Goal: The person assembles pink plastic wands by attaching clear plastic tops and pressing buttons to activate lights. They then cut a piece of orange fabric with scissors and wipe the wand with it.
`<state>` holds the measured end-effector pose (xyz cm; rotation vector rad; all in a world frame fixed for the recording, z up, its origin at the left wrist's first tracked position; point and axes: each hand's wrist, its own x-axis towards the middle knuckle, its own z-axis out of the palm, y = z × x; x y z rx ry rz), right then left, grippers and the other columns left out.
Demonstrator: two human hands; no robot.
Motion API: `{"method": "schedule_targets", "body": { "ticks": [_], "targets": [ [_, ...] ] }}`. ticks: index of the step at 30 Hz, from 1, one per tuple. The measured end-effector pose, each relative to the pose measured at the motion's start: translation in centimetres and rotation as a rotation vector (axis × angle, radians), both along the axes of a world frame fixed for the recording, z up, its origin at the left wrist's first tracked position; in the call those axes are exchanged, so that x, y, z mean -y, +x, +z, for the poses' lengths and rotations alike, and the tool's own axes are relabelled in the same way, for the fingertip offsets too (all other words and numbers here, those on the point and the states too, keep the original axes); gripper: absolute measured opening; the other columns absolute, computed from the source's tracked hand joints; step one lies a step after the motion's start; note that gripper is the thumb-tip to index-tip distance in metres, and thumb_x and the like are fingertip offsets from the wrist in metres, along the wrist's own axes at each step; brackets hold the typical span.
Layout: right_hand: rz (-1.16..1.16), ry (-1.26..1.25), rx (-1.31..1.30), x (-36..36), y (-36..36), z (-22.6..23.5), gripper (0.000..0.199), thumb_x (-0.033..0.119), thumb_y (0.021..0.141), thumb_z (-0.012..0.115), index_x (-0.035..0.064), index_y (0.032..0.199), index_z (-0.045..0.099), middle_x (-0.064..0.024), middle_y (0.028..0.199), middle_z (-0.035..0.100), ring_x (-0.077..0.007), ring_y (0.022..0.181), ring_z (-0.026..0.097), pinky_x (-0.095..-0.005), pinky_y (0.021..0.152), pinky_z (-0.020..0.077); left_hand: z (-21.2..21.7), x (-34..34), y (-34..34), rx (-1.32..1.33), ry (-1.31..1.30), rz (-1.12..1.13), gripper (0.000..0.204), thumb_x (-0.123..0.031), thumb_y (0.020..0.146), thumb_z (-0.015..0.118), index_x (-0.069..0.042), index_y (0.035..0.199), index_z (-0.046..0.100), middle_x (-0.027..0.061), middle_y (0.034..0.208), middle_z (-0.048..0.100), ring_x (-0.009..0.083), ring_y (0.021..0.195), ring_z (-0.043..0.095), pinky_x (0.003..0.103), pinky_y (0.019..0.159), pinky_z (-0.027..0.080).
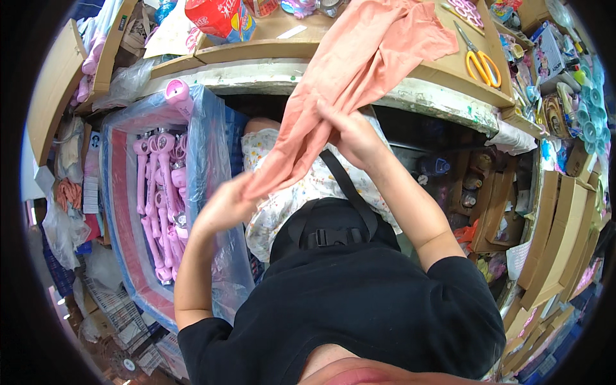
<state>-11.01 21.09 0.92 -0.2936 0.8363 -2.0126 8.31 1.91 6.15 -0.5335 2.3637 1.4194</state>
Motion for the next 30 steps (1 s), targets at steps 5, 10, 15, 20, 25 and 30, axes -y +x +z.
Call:
{"method": "schedule_targets", "body": {
  "ticks": [5, 10, 15, 20, 25, 30],
  "targets": [
    [0.322, 0.512, -0.889, -3.2, -0.5, 5.4, 0.033, 0.023, 0.092, 0.064, 0.0, 0.115, 0.062, -0.0078, 0.097, 0.068, -0.0122, 0.092, 0.063, -0.0301, 0.083, 0.0506, 5.1, 4.6, -3.9, -0.791, -0.195, 0.363, 0.041, 0.018, 0.078, 0.042, -0.005, 0.107, 0.06, 0.01, 0.106, 0.063, 0.0095, 0.071, 0.059, 0.02, 0.055, 0.049],
    [-0.511, 0.283, -1.553, -0.6, -4.3, 13.5, 0.076, 0.02, 0.08, 0.078, 0.0045, 0.143, 0.038, -0.0166, 0.122, 0.059, -0.0204, 0.116, 0.056, -0.0358, 0.095, 0.0464, 12.7, 3.4, -8.8, -1.263, -0.189, 0.171, 0.028, 0.017, 0.078, 0.055, -0.005, 0.094, 0.048, 0.0136, 0.113, 0.061, 0.0154, 0.091, 0.062, 0.022, 0.062, 0.052],
    [0.1, -0.018, -1.067, 5.2, -6.7, 18.7, 0.036, 0.014, 0.092, 0.066, -0.0002, 0.123, 0.055, -0.0034, 0.094, 0.066, -0.0063, 0.088, 0.06, -0.0207, 0.075, 0.0482, 15.7, 2.2, -12.3, -1.568, -0.785, -0.119, 0.033, 0.012, 0.064, 0.072, -0.002, 0.091, 0.058, 0.0098, 0.097, 0.065, 0.0198, 0.086, 0.063, 0.028, 0.075, 0.053],
    [-0.238, 0.044, -1.03, 6.5, -6.5, 19.7, 0.014, 0.012, 0.093, 0.061, -0.0023, 0.094, 0.063, -0.004, 0.082, 0.066, -0.0067, 0.074, 0.058, -0.0237, 0.066, 0.0471, 15.7, 3.4, -14.0, -1.37, 0.269, 0.673, 0.032, -0.023, 0.099, 0.057, -0.002, 0.121, 0.048, 0.0117, 0.109, 0.063, 0.0152, 0.091, 0.062, 0.029, 0.082, 0.05],
    [-0.369, 0.157, -1.224, 7.2, -6.3, 19.6, 0.013, 0.01, 0.088, 0.058, -0.0029, 0.089, 0.06, -0.0073, 0.078, 0.064, -0.0122, 0.072, 0.058, -0.0288, 0.066, 0.048, 12.3, 0.0, -14.9, -1.044, 0.433, 0.288, 0.049, -0.032, 0.094, 0.063, -0.004, 0.131, 0.047, 0.0047, 0.112, 0.062, 0.0125, 0.102, 0.059, 0.026, 0.091, 0.044],
    [-0.402, 0.172, -1.174, 6.2, -6.4, 20.5, 0.011, 0.011, 0.093, 0.057, 0.0007, 0.096, 0.059, -0.0014, 0.083, 0.061, -0.0056, 0.075, 0.055, -0.0222, 0.069, 0.047, 13.5, 0.2, -16.1, -1.144, 0.533, 0.275, 0.029, -0.013, 0.089, 0.069, -0.003, 0.115, 0.06, 0.0026, 0.102, 0.064, 0.0083, 0.094, 0.059, 0.025, 0.083, 0.048]
  ]
}}
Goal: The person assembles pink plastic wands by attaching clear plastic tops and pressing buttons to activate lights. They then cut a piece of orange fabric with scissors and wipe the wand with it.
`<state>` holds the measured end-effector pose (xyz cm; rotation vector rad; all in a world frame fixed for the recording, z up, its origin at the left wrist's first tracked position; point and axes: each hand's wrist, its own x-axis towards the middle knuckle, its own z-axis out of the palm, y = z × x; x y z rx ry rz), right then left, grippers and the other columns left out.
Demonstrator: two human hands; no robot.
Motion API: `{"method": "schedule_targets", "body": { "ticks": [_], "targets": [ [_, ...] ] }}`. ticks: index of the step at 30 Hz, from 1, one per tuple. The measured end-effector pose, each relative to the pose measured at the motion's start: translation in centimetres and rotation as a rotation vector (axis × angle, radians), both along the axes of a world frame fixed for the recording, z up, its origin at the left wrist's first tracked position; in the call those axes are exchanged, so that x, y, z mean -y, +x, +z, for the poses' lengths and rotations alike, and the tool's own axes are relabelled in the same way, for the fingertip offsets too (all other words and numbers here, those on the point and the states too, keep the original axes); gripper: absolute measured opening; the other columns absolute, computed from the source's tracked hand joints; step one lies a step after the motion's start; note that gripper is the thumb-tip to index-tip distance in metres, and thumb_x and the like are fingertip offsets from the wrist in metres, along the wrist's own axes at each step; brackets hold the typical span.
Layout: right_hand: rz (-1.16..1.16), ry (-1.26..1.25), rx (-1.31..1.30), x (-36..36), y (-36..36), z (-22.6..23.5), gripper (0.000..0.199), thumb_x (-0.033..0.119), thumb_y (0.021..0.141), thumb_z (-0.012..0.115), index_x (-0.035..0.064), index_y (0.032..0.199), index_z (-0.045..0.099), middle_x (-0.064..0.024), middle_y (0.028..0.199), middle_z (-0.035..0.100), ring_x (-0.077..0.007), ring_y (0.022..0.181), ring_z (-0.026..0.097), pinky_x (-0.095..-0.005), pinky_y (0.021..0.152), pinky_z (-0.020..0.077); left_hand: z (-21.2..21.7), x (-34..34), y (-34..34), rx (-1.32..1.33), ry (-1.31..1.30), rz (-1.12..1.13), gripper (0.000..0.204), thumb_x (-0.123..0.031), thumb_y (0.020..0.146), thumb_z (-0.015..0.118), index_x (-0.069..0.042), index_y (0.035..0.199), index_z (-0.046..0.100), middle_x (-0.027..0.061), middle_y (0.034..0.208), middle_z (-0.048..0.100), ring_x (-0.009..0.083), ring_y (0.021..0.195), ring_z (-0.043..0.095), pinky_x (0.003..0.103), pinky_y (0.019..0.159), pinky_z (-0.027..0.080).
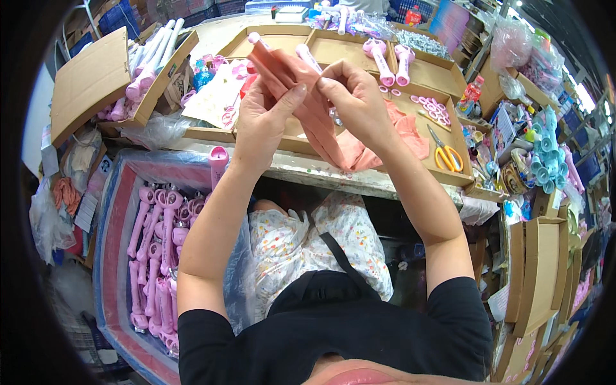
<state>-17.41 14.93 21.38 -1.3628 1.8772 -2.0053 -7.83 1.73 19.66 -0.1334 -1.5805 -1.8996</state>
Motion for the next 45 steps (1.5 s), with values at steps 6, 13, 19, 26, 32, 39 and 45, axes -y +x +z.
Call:
{"method": "schedule_targets", "body": {
  "ticks": [6, 13, 19, 26, 32, 39, 45],
  "targets": [
    [-0.006, -0.109, -0.187, -0.5, 0.0, 2.3, 0.02, 0.019, 0.092, 0.065, 0.0005, 0.098, 0.064, -0.0052, 0.085, 0.066, -0.0088, 0.076, 0.06, -0.0252, 0.066, 0.0491, 1.3, -1.2, -0.9, -0.103, -0.316, 0.123, 0.025, -0.004, 0.085, 0.068, -0.002, 0.109, 0.06, 0.0011, 0.092, 0.064, 0.0056, 0.084, 0.059, 0.023, 0.075, 0.05],
    [0.223, -0.23, -0.001, -1.7, -0.8, 6.2, 0.014, 0.011, 0.091, 0.059, 0.0008, 0.099, 0.064, -0.0026, 0.086, 0.066, -0.0061, 0.08, 0.059, -0.0219, 0.068, 0.0482, 3.9, -1.2, -2.2, -0.097, -0.371, -0.041, 0.038, -0.002, 0.081, 0.073, -0.004, 0.113, 0.052, 0.004, 0.099, 0.062, 0.0097, 0.094, 0.061, 0.026, 0.082, 0.052],
    [0.134, -0.405, -0.211, -1.5, -1.3, 9.0, 0.047, 0.023, 0.089, 0.068, 0.0018, 0.126, 0.05, -0.0151, 0.109, 0.061, -0.015, 0.096, 0.062, -0.029, 0.083, 0.0508, 7.4, -2.4, -3.8, -0.145, -0.283, -0.15, 0.025, -0.002, 0.088, 0.06, -0.003, 0.112, 0.055, 0.0021, 0.1, 0.061, 0.0081, 0.093, 0.059, 0.023, 0.078, 0.051],
    [0.0, 0.249, -0.365, -1.5, -4.8, 0.6, 0.036, 0.02, 0.088, 0.065, -0.0005, 0.118, 0.062, -0.0089, 0.086, 0.068, -0.0139, 0.076, 0.064, -0.0309, 0.07, 0.0502, 16.9, -1.8, -5.4, -0.4, -0.113, -0.097, 0.028, -0.032, 0.102, 0.048, -0.006, 0.109, 0.056, 0.0041, 0.095, 0.061, 0.014, 0.082, 0.06, 0.028, 0.075, 0.052],
    [-0.546, 0.313, -0.39, -4.6, -13.2, -2.4, 0.019, 0.019, 0.087, 0.061, 0.0059, 0.101, 0.065, -0.0167, 0.084, 0.068, -0.029, 0.079, 0.068, -0.0418, 0.071, 0.0505, 23.9, 7.7, -2.8, -0.5, -0.021, 0.204, 0.03, -0.029, 0.098, 0.055, -0.004, 0.114, 0.055, 0.0049, 0.098, 0.061, 0.0136, 0.087, 0.06, 0.027, 0.079, 0.05],
    [-0.496, 0.308, -0.558, -10.1, -13.9, 3.7, 0.02, 0.016, 0.084, 0.061, 0.0121, 0.103, 0.068, -0.0148, 0.083, 0.068, -0.0298, 0.075, 0.066, -0.0382, 0.068, 0.0503, 18.5, 16.4, 1.2, 0.142, -0.602, 0.64, 0.045, -0.028, 0.092, 0.065, 0.001, 0.125, 0.053, 0.0089, 0.113, 0.063, 0.0149, 0.107, 0.059, 0.027, 0.095, 0.045],
    [-0.473, 0.338, -0.933, -7.0, -10.2, 7.7, 0.023, 0.021, 0.084, 0.062, 0.0127, 0.104, 0.069, -0.016, 0.088, 0.069, -0.0339, 0.081, 0.067, -0.0406, 0.071, 0.051, 8.6, 2.6, -3.8, 0.144, -0.823, 0.147, 0.062, -0.04, 0.087, 0.07, 0.003, 0.127, 0.052, 0.0187, 0.126, 0.057, 0.0247, 0.116, 0.057, 0.034, 0.099, 0.043]
  ]
}}
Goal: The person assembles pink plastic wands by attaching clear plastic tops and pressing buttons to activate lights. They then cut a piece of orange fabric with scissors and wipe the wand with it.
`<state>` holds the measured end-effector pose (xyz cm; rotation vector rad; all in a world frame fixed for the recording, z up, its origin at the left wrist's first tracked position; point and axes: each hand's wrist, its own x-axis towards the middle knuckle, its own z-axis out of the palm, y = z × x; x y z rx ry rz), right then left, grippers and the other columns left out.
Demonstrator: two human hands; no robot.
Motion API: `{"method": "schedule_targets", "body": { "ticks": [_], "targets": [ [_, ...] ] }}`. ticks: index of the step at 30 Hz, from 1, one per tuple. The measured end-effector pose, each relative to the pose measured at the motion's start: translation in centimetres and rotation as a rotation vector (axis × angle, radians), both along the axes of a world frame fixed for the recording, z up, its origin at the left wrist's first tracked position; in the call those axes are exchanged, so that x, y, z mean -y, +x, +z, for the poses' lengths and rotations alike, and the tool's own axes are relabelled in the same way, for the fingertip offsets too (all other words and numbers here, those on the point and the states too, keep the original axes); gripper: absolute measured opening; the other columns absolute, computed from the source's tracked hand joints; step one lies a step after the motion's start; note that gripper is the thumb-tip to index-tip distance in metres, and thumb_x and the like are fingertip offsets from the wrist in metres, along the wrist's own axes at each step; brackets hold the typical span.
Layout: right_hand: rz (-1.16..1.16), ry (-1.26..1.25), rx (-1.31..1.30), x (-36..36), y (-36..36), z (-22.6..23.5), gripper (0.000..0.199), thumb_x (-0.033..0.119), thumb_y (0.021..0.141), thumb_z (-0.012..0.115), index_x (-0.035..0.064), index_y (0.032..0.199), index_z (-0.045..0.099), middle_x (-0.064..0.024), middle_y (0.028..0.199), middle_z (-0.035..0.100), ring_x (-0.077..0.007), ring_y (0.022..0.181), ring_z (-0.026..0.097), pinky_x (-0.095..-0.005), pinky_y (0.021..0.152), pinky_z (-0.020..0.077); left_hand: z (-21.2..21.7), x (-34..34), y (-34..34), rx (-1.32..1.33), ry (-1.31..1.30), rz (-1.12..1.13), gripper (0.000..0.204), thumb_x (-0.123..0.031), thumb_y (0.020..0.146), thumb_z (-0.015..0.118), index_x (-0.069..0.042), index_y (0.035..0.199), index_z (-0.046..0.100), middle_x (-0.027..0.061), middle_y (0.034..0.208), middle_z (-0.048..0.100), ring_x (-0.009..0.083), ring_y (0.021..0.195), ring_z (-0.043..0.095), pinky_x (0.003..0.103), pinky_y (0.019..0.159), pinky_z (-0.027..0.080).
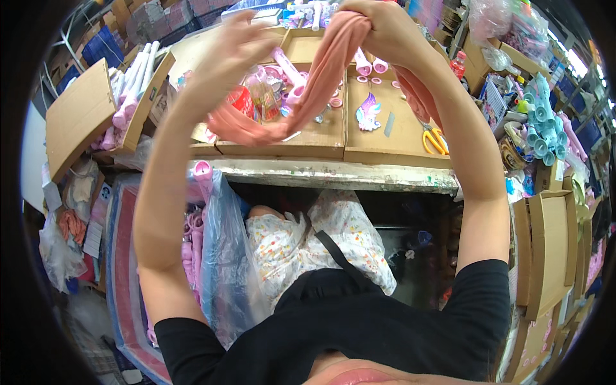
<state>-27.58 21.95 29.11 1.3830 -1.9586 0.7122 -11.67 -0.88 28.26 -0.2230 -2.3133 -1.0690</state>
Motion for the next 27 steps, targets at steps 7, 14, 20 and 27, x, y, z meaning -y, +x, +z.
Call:
{"method": "schedule_targets", "body": {
  "ticks": [7, 14, 20, 27],
  "targets": [
    [-0.288, 0.172, -0.119, -0.1, 0.5, 1.8, 0.046, 0.012, 0.074, 0.059, 0.0128, 0.12, 0.063, -0.0236, 0.087, 0.067, -0.0409, 0.086, 0.064, -0.0456, 0.074, 0.0515, -3.8, -6.2, -3.6, 0.454, 0.463, -0.344, 0.046, -0.04, 0.084, 0.074, -0.003, 0.107, 0.06, -0.0034, 0.077, 0.056, 0.0071, 0.065, 0.053, 0.025, 0.073, 0.046],
    [-0.241, 0.142, 0.054, -1.0, -2.6, -2.5, 0.028, 0.018, 0.081, 0.06, 0.0123, 0.108, 0.065, -0.0227, 0.083, 0.066, -0.042, 0.081, 0.064, -0.048, 0.067, 0.0504, -2.7, -0.8, -5.3, 0.242, 0.839, -0.413, 0.018, -0.03, 0.097, 0.059, -0.012, 0.096, 0.057, -0.0074, 0.07, 0.046, 0.0023, 0.058, 0.042, 0.018, 0.053, 0.039],
    [0.096, 0.268, 0.522, -0.8, -1.5, -5.6, 0.055, 0.04, 0.089, 0.066, 0.0077, 0.132, 0.054, -0.0157, 0.098, 0.07, -0.0202, 0.091, 0.065, -0.0338, 0.082, 0.0501, -2.9, -0.4, -6.3, 0.268, 0.831, -0.333, 0.019, -0.033, 0.096, 0.06, -0.014, 0.093, 0.059, -0.0073, 0.074, 0.05, 0.0012, 0.057, 0.043, 0.018, 0.05, 0.043],
    [-0.233, 0.197, 0.512, -9.9, -5.9, -10.0, 0.029, 0.013, 0.085, 0.061, 0.0035, 0.113, 0.063, -0.0163, 0.098, 0.069, -0.0267, 0.084, 0.068, -0.0325, 0.074, 0.0517, -2.7, 0.0, -5.6, 0.272, 0.875, -0.316, 0.019, -0.028, 0.099, 0.054, -0.012, 0.107, 0.061, -0.0039, 0.095, 0.066, -0.0018, 0.056, 0.049, 0.014, 0.047, 0.045]
  ]
}}
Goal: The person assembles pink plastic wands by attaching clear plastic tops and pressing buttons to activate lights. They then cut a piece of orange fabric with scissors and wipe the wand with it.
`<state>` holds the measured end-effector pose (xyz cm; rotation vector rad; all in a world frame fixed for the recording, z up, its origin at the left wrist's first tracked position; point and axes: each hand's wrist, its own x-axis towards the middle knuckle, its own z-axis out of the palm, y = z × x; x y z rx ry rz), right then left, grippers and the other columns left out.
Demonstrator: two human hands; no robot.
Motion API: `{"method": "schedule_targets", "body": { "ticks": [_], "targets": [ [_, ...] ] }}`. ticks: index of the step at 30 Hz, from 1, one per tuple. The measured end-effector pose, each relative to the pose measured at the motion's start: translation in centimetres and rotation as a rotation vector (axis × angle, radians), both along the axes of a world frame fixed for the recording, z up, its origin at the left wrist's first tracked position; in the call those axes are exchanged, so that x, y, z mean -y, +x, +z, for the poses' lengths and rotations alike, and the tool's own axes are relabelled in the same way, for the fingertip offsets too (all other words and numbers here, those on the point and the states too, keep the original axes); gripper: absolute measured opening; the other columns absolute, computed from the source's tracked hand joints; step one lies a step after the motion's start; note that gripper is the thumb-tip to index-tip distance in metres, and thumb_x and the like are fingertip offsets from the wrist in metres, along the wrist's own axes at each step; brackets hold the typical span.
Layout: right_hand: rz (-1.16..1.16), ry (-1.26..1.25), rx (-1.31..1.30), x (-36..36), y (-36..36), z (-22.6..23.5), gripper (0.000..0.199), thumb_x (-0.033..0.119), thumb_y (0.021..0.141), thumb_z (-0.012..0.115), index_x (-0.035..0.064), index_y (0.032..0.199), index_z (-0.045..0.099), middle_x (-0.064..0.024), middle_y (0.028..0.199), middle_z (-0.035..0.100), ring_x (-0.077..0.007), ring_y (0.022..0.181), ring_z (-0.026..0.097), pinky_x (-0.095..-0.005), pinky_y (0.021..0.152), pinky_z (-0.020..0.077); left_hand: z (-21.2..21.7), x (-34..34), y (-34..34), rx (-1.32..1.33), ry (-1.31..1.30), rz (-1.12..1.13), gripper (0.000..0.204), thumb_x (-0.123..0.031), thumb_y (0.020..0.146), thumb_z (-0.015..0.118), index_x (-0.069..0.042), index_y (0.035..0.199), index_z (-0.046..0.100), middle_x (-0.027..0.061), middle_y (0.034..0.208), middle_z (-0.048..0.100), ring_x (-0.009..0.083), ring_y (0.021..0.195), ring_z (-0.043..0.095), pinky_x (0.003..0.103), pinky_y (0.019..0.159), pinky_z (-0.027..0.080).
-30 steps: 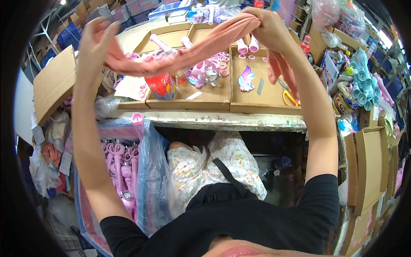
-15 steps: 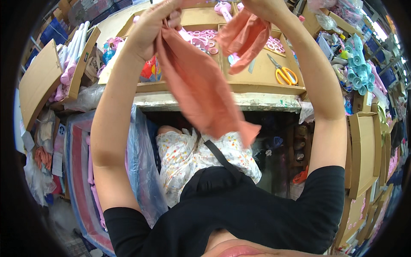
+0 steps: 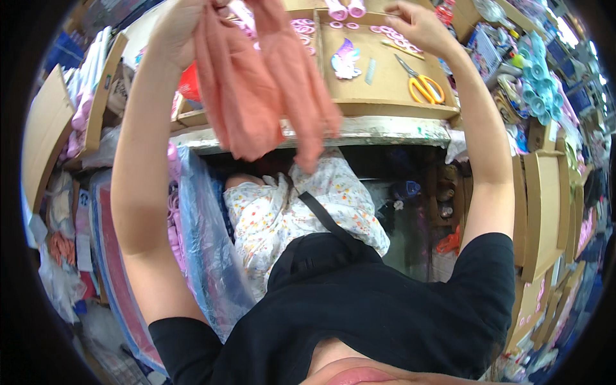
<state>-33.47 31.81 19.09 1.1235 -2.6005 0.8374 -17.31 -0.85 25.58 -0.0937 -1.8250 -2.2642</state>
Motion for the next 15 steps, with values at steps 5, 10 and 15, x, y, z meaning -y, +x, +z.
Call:
{"method": "schedule_targets", "body": {
  "ticks": [5, 10, 15],
  "targets": [
    [-0.331, 0.846, 0.259, -7.3, -2.6, -7.8, 0.046, 0.022, 0.074, 0.068, 0.0012, 0.114, 0.06, -0.021, 0.11, 0.066, -0.0349, 0.104, 0.062, -0.0393, 0.089, 0.0494, 0.2, 0.5, 0.1, 0.016, 0.009, 0.066, 0.02, -0.03, 0.1, 0.054, -0.013, 0.108, 0.06, -0.0043, 0.087, 0.065, 0.0005, 0.051, 0.045, 0.017, 0.042, 0.04],
    [-0.469, 0.676, 0.238, -9.7, -2.9, -13.3, 0.049, 0.02, 0.07, 0.067, -0.0034, 0.111, 0.054, -0.0282, 0.106, 0.065, -0.0385, 0.104, 0.063, -0.0415, 0.088, 0.0503, 0.4, 1.1, 0.3, -0.055, -0.001, 0.019, 0.02, -0.03, 0.099, 0.055, -0.013, 0.107, 0.062, -0.0037, 0.081, 0.062, 0.0023, 0.052, 0.046, 0.016, 0.044, 0.039],
    [-0.511, 0.266, 0.475, -10.0, -2.9, -12.9, 0.065, 0.024, 0.067, 0.072, -0.0072, 0.121, 0.05, -0.0268, 0.108, 0.064, -0.0331, 0.101, 0.064, -0.0366, 0.082, 0.0516, 0.1, 1.8, 0.9, -0.05, 0.029, -0.039, 0.032, -0.034, 0.096, 0.058, -0.005, 0.109, 0.062, -0.0023, 0.084, 0.063, 0.0033, 0.05, 0.043, 0.018, 0.045, 0.036]
  ]
}}
